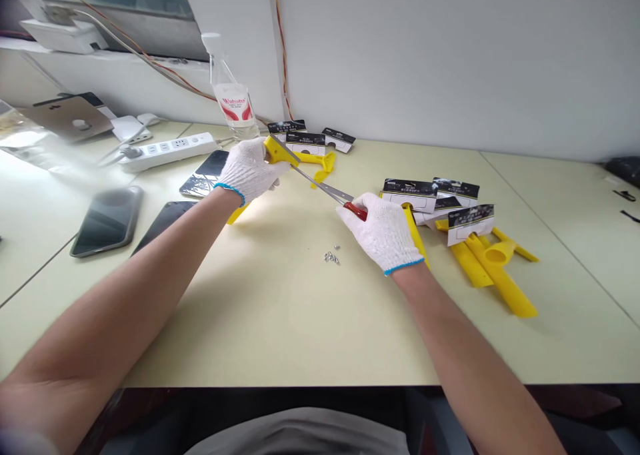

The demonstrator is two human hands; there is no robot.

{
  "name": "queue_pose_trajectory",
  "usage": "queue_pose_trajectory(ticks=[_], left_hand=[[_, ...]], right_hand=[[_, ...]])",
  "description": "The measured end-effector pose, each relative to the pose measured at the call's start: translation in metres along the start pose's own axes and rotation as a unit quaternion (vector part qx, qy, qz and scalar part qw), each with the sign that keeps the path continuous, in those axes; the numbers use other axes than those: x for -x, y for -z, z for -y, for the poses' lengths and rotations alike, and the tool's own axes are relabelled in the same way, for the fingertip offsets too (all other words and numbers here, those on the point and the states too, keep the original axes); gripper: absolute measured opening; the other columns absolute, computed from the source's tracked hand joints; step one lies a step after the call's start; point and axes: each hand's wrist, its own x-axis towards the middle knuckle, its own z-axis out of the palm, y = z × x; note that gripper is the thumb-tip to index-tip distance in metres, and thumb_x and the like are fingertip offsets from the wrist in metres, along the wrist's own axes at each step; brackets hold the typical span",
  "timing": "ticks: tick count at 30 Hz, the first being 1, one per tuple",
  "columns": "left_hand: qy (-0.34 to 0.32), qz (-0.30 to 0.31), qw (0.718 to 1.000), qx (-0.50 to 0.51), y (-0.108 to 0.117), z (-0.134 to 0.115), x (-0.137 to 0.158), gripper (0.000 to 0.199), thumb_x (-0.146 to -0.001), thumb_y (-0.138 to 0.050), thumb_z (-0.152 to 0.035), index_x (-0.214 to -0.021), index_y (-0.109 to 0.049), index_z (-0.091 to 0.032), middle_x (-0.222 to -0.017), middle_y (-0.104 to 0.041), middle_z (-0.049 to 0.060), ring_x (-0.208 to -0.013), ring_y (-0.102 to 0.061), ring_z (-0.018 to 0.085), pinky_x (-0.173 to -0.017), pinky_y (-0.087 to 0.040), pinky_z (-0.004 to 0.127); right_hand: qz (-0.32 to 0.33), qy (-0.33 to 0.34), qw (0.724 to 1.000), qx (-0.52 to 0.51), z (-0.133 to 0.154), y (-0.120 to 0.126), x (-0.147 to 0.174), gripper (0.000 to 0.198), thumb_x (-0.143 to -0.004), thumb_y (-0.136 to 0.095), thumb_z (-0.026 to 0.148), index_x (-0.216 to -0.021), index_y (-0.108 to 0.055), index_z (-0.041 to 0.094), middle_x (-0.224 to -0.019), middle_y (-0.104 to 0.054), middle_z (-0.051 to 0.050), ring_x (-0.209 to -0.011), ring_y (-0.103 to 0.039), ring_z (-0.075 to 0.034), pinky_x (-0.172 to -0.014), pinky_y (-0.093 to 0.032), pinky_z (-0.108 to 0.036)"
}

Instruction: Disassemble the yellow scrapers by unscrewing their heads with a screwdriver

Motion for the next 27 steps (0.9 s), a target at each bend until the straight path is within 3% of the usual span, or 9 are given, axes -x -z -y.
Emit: queue_pose_trajectory(ticks=[2, 5, 9, 14, 21, 27], left_hand=[[-0.008, -0.002, 1.000, 0.001, 0.001, -0.001, 0.002, 0.011, -0.088, -0.065, -0.031, -0.090, -0.059, -0.022, -0.074, -0.069, 0.003, -0.071, -0.068, 0.021, -0.075, -0.054, 0.033], [-0.002, -0.004, 1.000, -0.008, 0.002, -0.004, 0.003, 0.012, -0.085, -0.067, -0.028, -0.091, -0.061, -0.020, -0.074, -0.068, 0.001, -0.069, -0.065, 0.017, -0.076, -0.053, 0.031], [0.010, -0.011, 1.000, -0.012, 0.003, -0.007, 0.003, 0.011, -0.084, -0.066, -0.026, -0.092, -0.065, -0.019, -0.074, -0.068, 0.001, -0.067, -0.065, 0.017, -0.076, -0.054, 0.031], [0.024, -0.021, 0.999, 0.017, 0.006, -0.009, 0.003, 0.014, -0.081, -0.068, -0.027, -0.093, -0.065, -0.020, -0.072, -0.067, 0.001, -0.062, -0.066, 0.018, -0.064, -0.054, 0.030], [0.014, -0.018, 1.000, -0.015, 0.009, -0.009, 0.003, 0.021, -0.081, -0.072, -0.027, -0.078, -0.052, -0.022, -0.063, -0.062, -0.002, -0.055, -0.062, 0.015, -0.061, -0.052, 0.029], [0.003, -0.017, 1.000, -0.021, 0.009, -0.012, 0.004, 0.016, -0.080, -0.070, -0.024, -0.078, -0.054, -0.022, -0.061, -0.060, -0.003, -0.054, -0.061, 0.015, -0.058, -0.049, 0.028]], right_hand=[[-0.019, 0.028, 0.999, 0.013, 0.001, -0.001, 0.001, 0.020, -0.091, -0.075, 0.041, -0.095, -0.075, 0.021, -0.087, -0.077, -0.004, -0.079, -0.068, -0.022, -0.072, -0.044, -0.033], [-0.036, 0.072, 0.994, 0.073, 0.004, 0.000, 0.002, 0.018, -0.098, -0.068, 0.036, -0.096, -0.077, 0.020, -0.089, -0.077, -0.005, -0.080, -0.067, -0.022, -0.070, -0.039, -0.033], [-0.058, 0.067, 0.981, 0.175, 0.011, 0.000, 0.006, 0.028, -0.106, -0.060, 0.041, -0.100, -0.078, 0.021, -0.089, -0.075, -0.007, -0.080, -0.065, -0.023, -0.062, -0.027, -0.034], [-0.051, 0.087, 0.969, 0.224, 0.013, -0.002, 0.009, 0.032, -0.110, -0.054, 0.043, -0.102, -0.076, 0.021, -0.087, -0.073, -0.007, -0.076, -0.062, -0.022, -0.062, -0.023, -0.034], [-0.012, 0.119, 0.975, 0.189, 0.002, -0.002, 0.006, 0.035, -0.109, -0.052, 0.045, -0.102, -0.077, 0.022, -0.081, -0.071, -0.006, -0.071, -0.062, -0.023, -0.064, -0.030, -0.033], [0.037, 0.096, 0.990, 0.099, 0.004, 0.004, 0.002, 0.039, -0.108, -0.052, 0.048, -0.099, -0.079, 0.021, -0.072, -0.069, -0.005, -0.063, -0.057, -0.020, -0.064, -0.033, -0.032]])
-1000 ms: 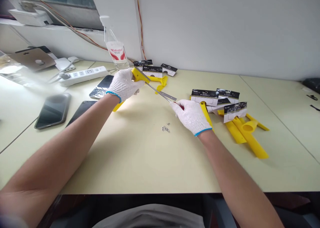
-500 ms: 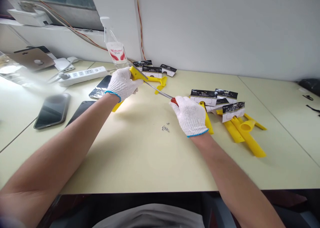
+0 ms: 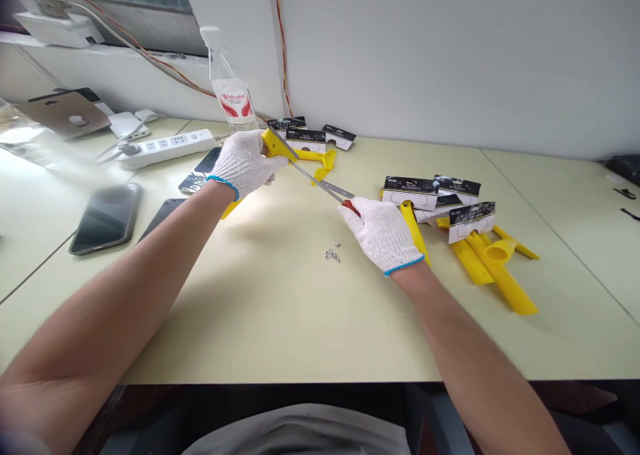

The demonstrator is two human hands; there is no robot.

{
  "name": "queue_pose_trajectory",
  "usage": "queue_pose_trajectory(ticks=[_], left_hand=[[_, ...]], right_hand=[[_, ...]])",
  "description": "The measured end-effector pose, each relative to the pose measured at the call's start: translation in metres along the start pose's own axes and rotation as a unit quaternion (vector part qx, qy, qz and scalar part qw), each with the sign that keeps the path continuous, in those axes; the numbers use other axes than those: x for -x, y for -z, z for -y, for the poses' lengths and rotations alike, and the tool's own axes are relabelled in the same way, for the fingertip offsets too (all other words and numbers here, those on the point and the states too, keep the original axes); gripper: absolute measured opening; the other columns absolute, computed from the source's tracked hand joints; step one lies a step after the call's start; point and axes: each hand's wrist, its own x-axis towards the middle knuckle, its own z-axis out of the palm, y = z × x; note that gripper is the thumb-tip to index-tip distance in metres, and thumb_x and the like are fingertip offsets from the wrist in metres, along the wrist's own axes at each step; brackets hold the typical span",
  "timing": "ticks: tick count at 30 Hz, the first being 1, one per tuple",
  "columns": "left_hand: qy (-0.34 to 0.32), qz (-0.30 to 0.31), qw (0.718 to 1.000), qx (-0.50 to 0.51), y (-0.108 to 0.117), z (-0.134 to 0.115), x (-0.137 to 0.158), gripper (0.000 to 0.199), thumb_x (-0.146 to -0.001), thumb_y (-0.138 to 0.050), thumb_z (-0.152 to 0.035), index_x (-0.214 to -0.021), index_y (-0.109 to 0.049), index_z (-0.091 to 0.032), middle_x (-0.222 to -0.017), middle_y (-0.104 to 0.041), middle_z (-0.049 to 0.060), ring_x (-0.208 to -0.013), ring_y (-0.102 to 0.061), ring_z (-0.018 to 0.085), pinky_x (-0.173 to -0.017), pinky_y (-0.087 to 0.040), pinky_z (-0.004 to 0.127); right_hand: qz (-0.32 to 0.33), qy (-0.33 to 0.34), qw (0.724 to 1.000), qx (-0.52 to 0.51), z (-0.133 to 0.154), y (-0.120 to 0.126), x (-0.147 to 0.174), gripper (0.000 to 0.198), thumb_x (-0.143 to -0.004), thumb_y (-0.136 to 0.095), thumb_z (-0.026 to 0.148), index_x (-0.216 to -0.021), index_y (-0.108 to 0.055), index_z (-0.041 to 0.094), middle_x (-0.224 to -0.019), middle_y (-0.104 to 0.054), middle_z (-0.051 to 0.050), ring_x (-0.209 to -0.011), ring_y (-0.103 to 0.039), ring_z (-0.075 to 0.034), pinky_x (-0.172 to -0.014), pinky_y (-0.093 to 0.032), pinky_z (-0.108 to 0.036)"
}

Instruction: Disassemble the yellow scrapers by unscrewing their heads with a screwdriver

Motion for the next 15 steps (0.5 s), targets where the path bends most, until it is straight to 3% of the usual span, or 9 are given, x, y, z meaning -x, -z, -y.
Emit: queue_pose_trajectory(ticks=[7, 15], left_hand=[[-0.026, 0.003, 0.998, -0.052, -0.007, 0.006, -0.006, 0.015, -0.082, -0.072, -0.027, -0.079, -0.058, -0.023, -0.062, -0.060, -0.001, -0.069, -0.062, 0.018, -0.064, -0.046, 0.029], [-0.032, 0.022, 0.998, -0.046, -0.004, 0.003, -0.002, 0.015, -0.083, -0.068, -0.033, -0.079, -0.057, -0.023, -0.065, -0.062, 0.000, -0.078, -0.061, 0.020, -0.072, -0.046, 0.030]], right_hand=[[0.056, -0.035, 0.996, -0.061, -0.002, 0.008, 0.000, 0.050, -0.107, -0.049, 0.056, -0.072, -0.063, 0.023, -0.058, -0.053, 0.002, -0.056, -0.048, -0.016, -0.059, -0.030, -0.032], [0.104, -0.083, 0.982, -0.134, -0.004, 0.016, -0.001, 0.059, -0.103, -0.051, 0.063, -0.064, -0.067, 0.022, -0.058, -0.061, -0.001, -0.055, -0.055, -0.018, -0.057, -0.034, -0.032]])
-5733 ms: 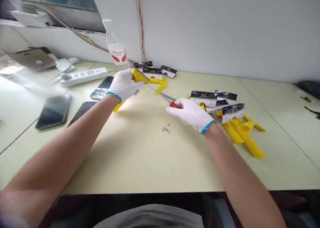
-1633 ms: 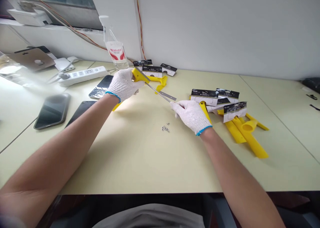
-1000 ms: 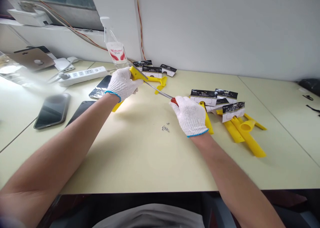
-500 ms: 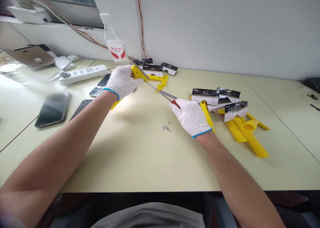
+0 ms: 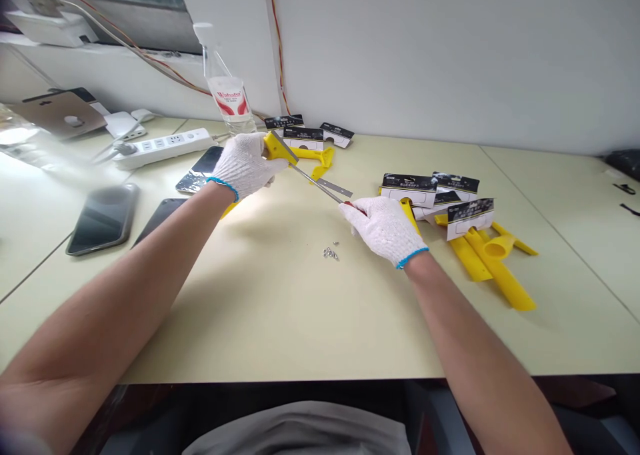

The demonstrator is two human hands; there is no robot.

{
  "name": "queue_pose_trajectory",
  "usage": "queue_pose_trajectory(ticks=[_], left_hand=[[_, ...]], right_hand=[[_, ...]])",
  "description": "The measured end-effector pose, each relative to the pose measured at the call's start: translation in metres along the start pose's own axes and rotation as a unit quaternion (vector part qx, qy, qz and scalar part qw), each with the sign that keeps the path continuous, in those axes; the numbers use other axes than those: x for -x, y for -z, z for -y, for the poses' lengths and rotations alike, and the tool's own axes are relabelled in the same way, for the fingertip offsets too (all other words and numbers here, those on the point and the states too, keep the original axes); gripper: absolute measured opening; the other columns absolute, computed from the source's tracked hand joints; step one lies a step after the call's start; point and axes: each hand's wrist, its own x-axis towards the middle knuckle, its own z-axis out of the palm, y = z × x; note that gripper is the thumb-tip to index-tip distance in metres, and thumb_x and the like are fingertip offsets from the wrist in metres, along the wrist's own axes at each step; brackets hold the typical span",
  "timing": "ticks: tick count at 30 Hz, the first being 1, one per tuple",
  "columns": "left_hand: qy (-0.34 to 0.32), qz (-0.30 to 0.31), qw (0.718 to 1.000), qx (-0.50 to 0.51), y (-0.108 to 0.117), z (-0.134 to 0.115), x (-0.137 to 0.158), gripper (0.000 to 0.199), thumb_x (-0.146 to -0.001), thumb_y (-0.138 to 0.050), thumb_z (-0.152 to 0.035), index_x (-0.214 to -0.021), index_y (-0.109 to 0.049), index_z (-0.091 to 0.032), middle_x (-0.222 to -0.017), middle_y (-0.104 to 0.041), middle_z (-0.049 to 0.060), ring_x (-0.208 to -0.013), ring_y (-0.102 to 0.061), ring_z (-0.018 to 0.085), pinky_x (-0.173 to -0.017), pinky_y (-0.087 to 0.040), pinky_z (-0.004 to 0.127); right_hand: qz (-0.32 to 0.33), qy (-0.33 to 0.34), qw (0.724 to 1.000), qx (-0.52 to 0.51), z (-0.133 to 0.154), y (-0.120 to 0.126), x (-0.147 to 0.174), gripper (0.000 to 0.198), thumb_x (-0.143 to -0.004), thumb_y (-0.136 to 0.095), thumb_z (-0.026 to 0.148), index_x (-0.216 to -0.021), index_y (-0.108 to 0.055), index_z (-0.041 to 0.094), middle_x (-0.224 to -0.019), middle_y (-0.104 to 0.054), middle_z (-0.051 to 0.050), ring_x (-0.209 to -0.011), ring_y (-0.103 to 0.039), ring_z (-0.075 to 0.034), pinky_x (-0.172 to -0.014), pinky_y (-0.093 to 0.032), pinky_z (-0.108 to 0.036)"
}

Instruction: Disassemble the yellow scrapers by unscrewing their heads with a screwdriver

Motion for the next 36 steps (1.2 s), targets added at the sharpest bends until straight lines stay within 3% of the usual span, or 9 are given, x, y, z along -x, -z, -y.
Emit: queue_pose_trajectory(ticks=[6, 10, 13, 17, 21, 30, 34, 36], left_hand=[[0.015, 0.004, 1.000, 0.007, 0.000, -0.003, 0.001, 0.015, -0.083, -0.070, -0.032, -0.079, -0.058, -0.023, -0.062, -0.061, -0.001, -0.074, -0.063, 0.019, -0.071, -0.049, 0.030], [0.039, 0.016, 0.996, 0.081, 0.002, -0.005, 0.004, 0.013, -0.082, -0.069, -0.031, -0.084, -0.060, -0.021, -0.066, -0.065, -0.002, -0.063, -0.065, 0.016, -0.066, -0.054, 0.031], [0.055, 0.015, 0.990, 0.125, 0.000, -0.004, 0.004, 0.014, -0.079, -0.067, -0.029, -0.088, -0.062, -0.020, -0.069, -0.069, 0.001, -0.064, -0.069, 0.018, -0.064, -0.057, 0.032], [0.075, 0.002, 0.988, 0.138, -0.001, 0.000, 0.000, 0.016, -0.076, -0.069, -0.027, -0.091, -0.066, -0.022, -0.072, -0.073, 0.004, -0.069, -0.074, 0.023, -0.068, -0.061, 0.036], [0.105, 0.044, 0.979, 0.168, 0.003, -0.001, -0.001, 0.020, -0.074, -0.070, -0.021, -0.094, -0.066, -0.021, -0.075, -0.076, 0.004, -0.077, -0.076, 0.025, -0.077, -0.063, 0.039], [0.075, 0.114, 0.972, 0.191, 0.007, -0.012, 0.004, 0.009, -0.078, -0.068, -0.020, -0.087, -0.068, -0.017, -0.082, -0.080, 0.004, -0.077, -0.075, 0.019, -0.086, -0.064, 0.042], [0.054, 0.132, 0.970, 0.198, 0.006, -0.011, 0.004, 0.009, -0.078, -0.069, -0.018, -0.086, -0.072, -0.016, -0.084, -0.080, 0.005, -0.079, -0.075, 0.019, -0.085, -0.065, 0.040], [0.045, 0.142, 0.970, 0.194, 0.006, -0.011, 0.005, 0.010, -0.080, -0.070, -0.019, -0.089, -0.073, -0.016, -0.084, -0.080, 0.004, -0.080, -0.075, 0.018, -0.087, -0.065, 0.039]], right_hand=[[0.011, -0.007, 1.000, -0.015, -0.005, 0.000, 0.000, 0.060, -0.103, -0.050, 0.065, -0.067, -0.069, 0.021, -0.068, -0.068, -0.004, -0.063, -0.057, -0.019, -0.060, -0.037, -0.032], [0.000, -0.021, 1.000, -0.003, -0.003, -0.001, -0.002, 0.060, -0.102, -0.051, 0.067, -0.067, -0.068, 0.022, -0.058, -0.058, -0.001, -0.055, -0.049, -0.017, -0.056, -0.031, -0.032], [-0.023, -0.005, 0.999, 0.022, -0.004, -0.001, -0.005, 0.056, -0.103, -0.053, 0.063, -0.066, -0.062, 0.022, -0.056, -0.052, 0.001, -0.054, -0.047, -0.016, -0.055, -0.028, -0.032], [-0.079, -0.015, 0.995, 0.053, -0.011, -0.002, -0.011, 0.044, -0.102, -0.056, 0.055, -0.075, -0.064, 0.022, -0.065, -0.059, 0.000, -0.063, -0.052, -0.018, -0.061, -0.034, -0.033], [-0.130, -0.038, 0.986, 0.095, -0.021, -0.008, -0.015, 0.031, -0.105, -0.050, 0.038, -0.093, -0.071, 0.019, -0.078, -0.069, -0.007, -0.068, -0.057, -0.022, -0.066, -0.037, -0.035], [-0.127, -0.027, 0.965, 0.229, -0.036, -0.029, -0.024, 0.028, -0.100, -0.054, 0.029, -0.117, -0.074, 0.016, -0.109, -0.072, -0.016, -0.094, -0.065, -0.031, -0.074, -0.040, -0.037], [-0.128, -0.043, 0.961, 0.240, -0.029, -0.027, -0.022, 0.024, -0.097, -0.059, 0.031, -0.107, -0.075, 0.016, -0.107, -0.069, -0.016, -0.090, -0.063, -0.030, -0.070, -0.039, -0.036], [-0.154, -0.019, 0.962, 0.223, -0.022, -0.021, -0.017, 0.022, -0.094, -0.064, 0.032, -0.105, -0.076, 0.017, -0.107, -0.069, -0.016, -0.091, -0.063, -0.030, -0.071, -0.041, -0.037]])
